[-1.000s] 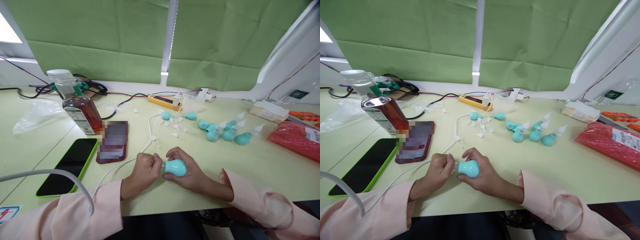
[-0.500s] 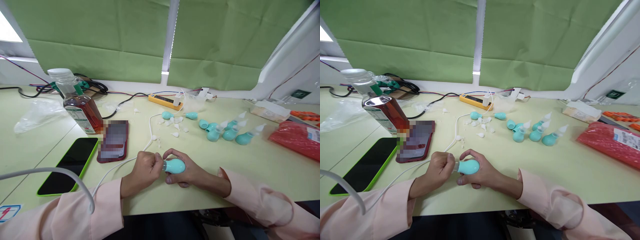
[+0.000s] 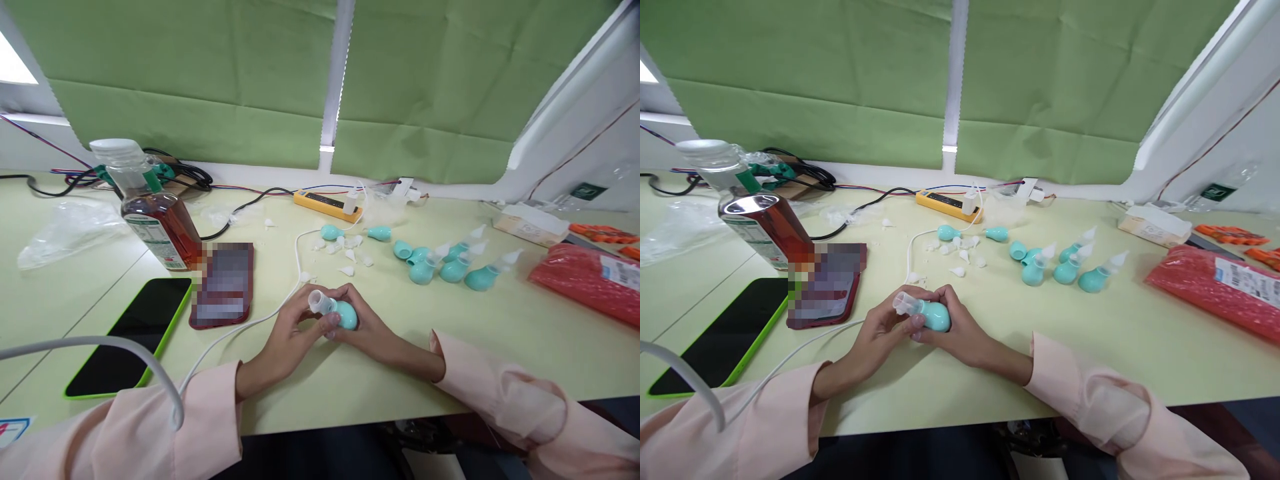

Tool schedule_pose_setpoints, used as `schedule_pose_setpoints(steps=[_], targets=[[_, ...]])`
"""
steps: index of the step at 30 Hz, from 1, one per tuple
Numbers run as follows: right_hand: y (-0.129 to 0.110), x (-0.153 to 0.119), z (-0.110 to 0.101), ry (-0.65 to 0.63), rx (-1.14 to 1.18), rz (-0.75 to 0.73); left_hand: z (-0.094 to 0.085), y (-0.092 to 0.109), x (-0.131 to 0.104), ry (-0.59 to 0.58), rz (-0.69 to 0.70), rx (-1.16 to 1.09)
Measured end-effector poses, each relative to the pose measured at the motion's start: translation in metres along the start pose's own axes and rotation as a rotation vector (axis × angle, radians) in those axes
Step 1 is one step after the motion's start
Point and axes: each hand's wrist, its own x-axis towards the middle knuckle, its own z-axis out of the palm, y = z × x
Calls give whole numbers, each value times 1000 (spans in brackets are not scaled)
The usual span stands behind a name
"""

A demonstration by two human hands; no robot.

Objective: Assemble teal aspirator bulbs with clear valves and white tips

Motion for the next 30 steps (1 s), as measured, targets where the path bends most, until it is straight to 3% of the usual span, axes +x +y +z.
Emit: schedule_pose_setpoints(steps=[2, 4, 6, 9, 12, 16, 19, 23, 26, 30], targets=[[1, 4, -11, -30, -108, -68, -1, 0, 1, 40, -7, -4], [3, 11, -31, 28, -242, -188, -2, 0, 1, 89, -45, 14], [8, 22, -56, 211, -420, -280, -2, -1, 2, 66, -109, 64], [20, 37, -83, 421, -860, -260, -3, -3, 2, -10, -175, 174], [29, 43, -85, 367, -1144, -257, -2, -3, 1, 18, -149, 297], [33, 43, -70, 204, -1266, -268, 0, 1, -1, -16, -128, 363], [35, 45, -67, 205, -1321, -235, 0, 2, -2, -41, -118, 448], [33, 46, -70, 276, -1171, -286, 0, 2, -3, -14, -83, 509], [20, 39, -66, 294, -714, -312, -2, 1, -2, -34, -108, 471], [-6, 24, -54, 124, -72, -148, -3, -1, -4, -36, -135, 386]])
